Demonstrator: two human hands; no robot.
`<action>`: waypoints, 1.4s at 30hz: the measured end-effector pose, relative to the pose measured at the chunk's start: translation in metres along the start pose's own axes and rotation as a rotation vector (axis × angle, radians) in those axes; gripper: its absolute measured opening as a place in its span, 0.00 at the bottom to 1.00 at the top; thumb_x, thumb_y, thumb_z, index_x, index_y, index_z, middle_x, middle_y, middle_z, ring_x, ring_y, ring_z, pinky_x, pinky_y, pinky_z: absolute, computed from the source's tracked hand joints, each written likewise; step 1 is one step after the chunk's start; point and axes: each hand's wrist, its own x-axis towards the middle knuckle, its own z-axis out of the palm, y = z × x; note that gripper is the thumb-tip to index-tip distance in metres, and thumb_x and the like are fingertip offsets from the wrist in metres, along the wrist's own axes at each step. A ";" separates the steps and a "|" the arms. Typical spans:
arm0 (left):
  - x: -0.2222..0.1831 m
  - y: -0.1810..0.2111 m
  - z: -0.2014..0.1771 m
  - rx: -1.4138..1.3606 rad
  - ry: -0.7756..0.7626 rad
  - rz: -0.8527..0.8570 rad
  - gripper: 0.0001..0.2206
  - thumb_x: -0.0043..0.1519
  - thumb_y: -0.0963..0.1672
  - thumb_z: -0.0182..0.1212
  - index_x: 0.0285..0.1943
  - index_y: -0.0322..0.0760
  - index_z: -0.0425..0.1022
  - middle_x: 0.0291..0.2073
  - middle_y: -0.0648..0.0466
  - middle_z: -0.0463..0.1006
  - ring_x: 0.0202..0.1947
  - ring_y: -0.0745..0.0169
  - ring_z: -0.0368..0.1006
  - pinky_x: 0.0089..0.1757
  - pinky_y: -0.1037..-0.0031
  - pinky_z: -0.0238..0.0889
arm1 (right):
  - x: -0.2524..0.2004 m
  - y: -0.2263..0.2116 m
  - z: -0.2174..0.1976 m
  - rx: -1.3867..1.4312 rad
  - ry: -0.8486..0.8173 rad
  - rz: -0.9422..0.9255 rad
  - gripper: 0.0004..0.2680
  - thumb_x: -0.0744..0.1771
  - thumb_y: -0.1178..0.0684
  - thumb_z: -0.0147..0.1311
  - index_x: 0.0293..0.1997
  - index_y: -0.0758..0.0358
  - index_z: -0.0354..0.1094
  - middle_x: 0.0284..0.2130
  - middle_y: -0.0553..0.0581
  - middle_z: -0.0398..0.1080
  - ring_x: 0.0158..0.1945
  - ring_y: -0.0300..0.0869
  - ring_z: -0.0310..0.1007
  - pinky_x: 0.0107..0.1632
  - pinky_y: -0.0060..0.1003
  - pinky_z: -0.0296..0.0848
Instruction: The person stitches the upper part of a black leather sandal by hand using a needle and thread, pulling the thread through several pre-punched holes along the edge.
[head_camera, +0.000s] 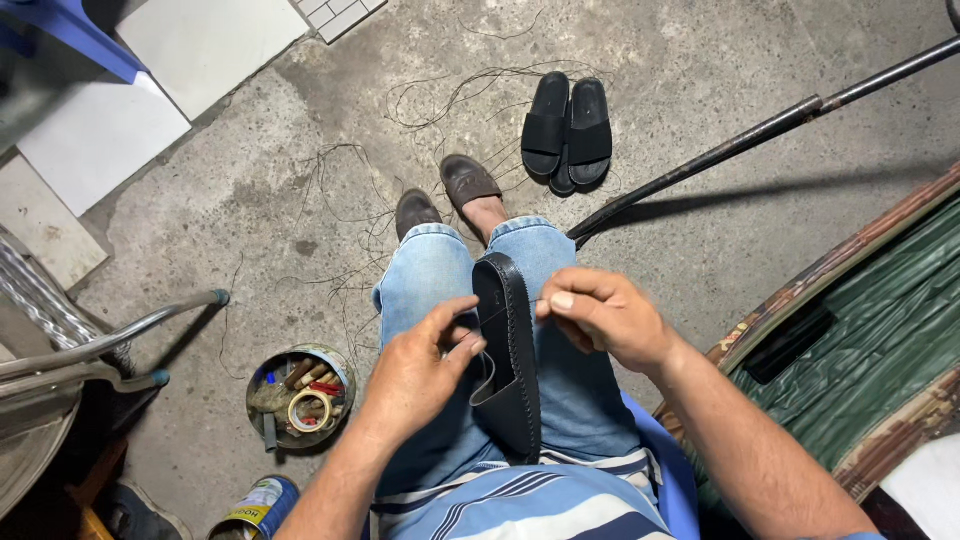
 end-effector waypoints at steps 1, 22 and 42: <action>0.001 -0.001 -0.002 0.001 0.003 0.000 0.20 0.51 0.44 0.61 0.54 0.51 0.71 0.30 0.54 0.81 0.33 0.48 0.77 0.35 0.62 0.68 | 0.003 -0.014 0.008 0.000 -0.002 -0.001 0.08 0.64 0.56 0.47 0.32 0.74 0.67 0.19 0.60 0.60 0.11 0.38 0.55 0.12 0.28 0.58; 0.000 0.015 -0.035 0.191 -0.205 0.130 0.13 0.59 0.45 0.49 0.49 0.41 0.75 0.35 0.45 0.80 0.39 0.41 0.74 0.41 0.56 0.66 | 0.008 -0.030 -0.034 -0.509 0.820 -0.388 0.13 0.61 0.53 0.53 0.49 0.59 0.65 0.40 0.57 0.75 0.26 0.39 0.64 0.27 0.31 0.63; 0.024 -0.006 0.023 -0.343 0.004 -0.053 0.11 0.54 0.46 0.61 0.43 0.44 0.79 0.22 0.52 0.81 0.17 0.67 0.74 0.21 0.81 0.67 | 0.004 -0.014 0.002 -0.662 -0.025 -0.096 0.03 0.61 0.53 0.57 0.32 0.56 0.74 0.12 0.52 0.65 0.19 0.36 0.64 0.24 0.31 0.64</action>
